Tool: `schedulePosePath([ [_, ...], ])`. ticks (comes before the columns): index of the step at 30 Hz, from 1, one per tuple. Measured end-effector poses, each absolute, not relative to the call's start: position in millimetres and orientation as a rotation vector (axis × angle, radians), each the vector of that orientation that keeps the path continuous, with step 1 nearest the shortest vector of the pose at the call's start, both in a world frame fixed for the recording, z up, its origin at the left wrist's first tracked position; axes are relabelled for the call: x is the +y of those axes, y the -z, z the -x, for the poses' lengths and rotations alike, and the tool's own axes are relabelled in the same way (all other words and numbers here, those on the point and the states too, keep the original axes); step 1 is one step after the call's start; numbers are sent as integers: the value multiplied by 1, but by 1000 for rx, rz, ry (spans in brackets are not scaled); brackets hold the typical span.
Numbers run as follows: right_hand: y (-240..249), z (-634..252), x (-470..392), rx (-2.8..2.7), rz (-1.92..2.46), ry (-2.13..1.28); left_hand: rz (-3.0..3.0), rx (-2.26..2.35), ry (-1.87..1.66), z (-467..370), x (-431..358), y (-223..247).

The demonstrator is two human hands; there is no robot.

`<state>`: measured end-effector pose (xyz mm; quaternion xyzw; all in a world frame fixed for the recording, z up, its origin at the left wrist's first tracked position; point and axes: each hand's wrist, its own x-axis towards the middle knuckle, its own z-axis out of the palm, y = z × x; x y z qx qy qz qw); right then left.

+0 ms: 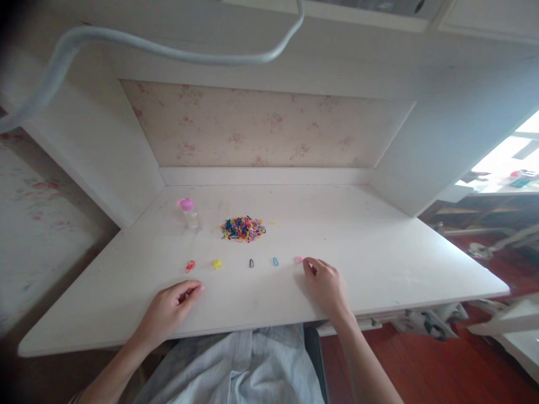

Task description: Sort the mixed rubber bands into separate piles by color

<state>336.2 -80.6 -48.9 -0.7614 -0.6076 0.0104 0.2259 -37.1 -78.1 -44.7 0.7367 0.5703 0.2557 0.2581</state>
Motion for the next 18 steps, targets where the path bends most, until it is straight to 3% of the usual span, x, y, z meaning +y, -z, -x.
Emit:
schedulePosePath([
  [18, 41, -320, -75, -1624, 2260, -25, -2012, 1564, -693, 36, -79, 42],
])
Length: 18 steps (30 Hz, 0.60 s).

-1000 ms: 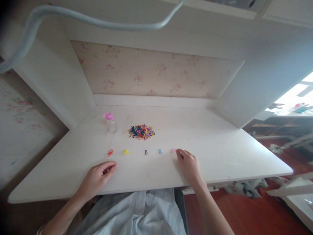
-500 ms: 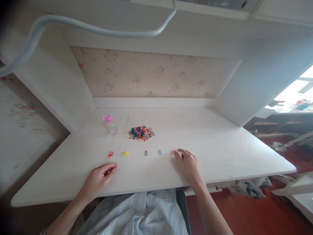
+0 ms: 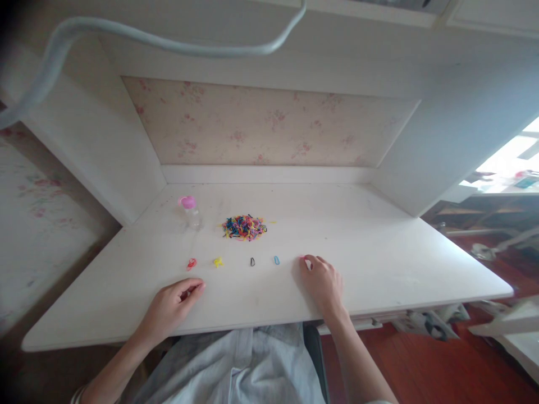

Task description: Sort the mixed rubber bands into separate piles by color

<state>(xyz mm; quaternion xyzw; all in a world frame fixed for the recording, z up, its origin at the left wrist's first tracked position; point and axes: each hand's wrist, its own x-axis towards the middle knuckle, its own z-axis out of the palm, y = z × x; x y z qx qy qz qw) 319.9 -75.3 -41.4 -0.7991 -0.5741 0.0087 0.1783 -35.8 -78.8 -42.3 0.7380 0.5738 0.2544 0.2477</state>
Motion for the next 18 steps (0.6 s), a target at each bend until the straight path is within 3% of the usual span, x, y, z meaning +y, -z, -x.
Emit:
schedulePosePath([
  [18, 26, -285, -57, -1728, 1937, -118, -1984, 1520, -708, 36, -78, 40],
])
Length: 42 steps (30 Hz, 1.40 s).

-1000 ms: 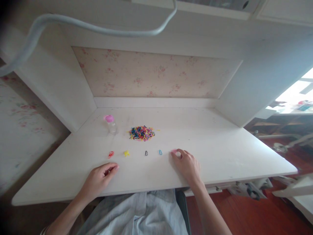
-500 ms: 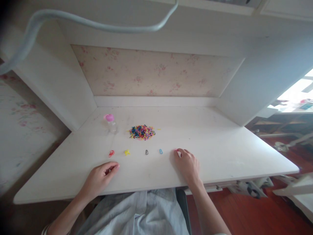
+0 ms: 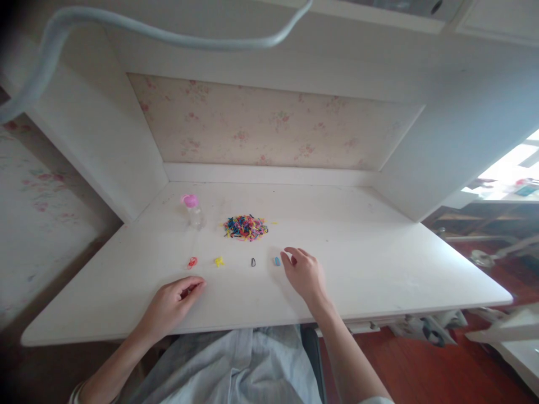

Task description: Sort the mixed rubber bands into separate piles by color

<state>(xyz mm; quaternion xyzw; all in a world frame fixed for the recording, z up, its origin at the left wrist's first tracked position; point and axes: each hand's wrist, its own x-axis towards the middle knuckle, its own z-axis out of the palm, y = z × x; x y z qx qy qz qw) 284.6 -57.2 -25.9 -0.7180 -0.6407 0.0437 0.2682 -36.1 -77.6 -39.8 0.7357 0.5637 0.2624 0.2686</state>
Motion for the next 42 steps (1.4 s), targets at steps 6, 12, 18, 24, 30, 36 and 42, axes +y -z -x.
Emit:
schedulePosePath([
  [6, 8, -237, -13, -2017, 1948, -106, -1966, 1499, -724, 37, -78, 39],
  [12, 10, -225, 17, -2143, 2048, -69, -1955, 1480, -762, 37, -79, 39],
  [18, 16, -227, 21, -2181, 2034, -64, -1987, 1472, -746, 37, -81, 36],
  [24, 18, -228, 25, -2184, 1994, -92, -2008, 1476, -747, 37, -81, 35],
  [30, 18, -234, 26, -2096, 1908, -138, -2015, 1473, -731, 38, -81, 36],
  [36, 18, -253, 31, -1948, 1844, -242, -1991, 1474, -721, 37, -81, 38],
  [42, 18, -281, 12, -1658, 1815, -369, -1994, 1478, -713, 38, -81, 38],
])
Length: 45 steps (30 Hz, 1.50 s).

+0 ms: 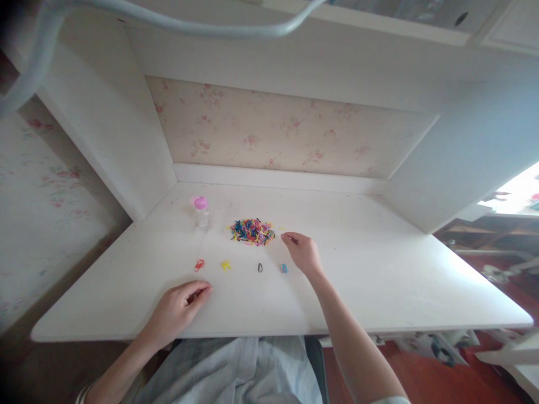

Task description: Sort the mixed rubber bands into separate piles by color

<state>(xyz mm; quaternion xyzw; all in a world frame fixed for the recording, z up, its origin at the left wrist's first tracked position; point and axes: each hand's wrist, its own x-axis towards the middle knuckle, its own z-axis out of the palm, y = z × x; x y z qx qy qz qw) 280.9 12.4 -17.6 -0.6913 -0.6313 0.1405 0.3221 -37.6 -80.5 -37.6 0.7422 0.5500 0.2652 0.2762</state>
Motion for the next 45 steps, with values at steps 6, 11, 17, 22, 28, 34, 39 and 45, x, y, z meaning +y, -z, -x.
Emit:
schedulePosePath([
  [6, 31, -323, -29, -1302, 1828, -488, -2012, 1508, -690, 38, -80, 41],
  [11, 48, -353, -49, -1277, 1934, -536, -2043, 1551, -653, 37, -79, 44],
  [17, 48, -359, -49, -1469, 1986, -537, -2057, 1603, -619, 35, -77, 45],
  [22, 43, -353, -45, -1635, 1987, -442, -2059, 1618, -599, 34, -78, 45],
  [28, 45, -354, -49, -1543, 1942, -393, -2000, 1620, -585, 32, -76, 41],
  [34, 51, -348, -76, -1324, 1877, -470, -2121, 1506, -559, 4, -63, 14],
  [39, 52, -343, -86, -1243, 1834, -508, -2340, 1552, -460, -38, -32, 2],
  [45, 52, -343, -83, -1245, 1810, -523, -2546, 1660, -325, -71, 12, 6],
])
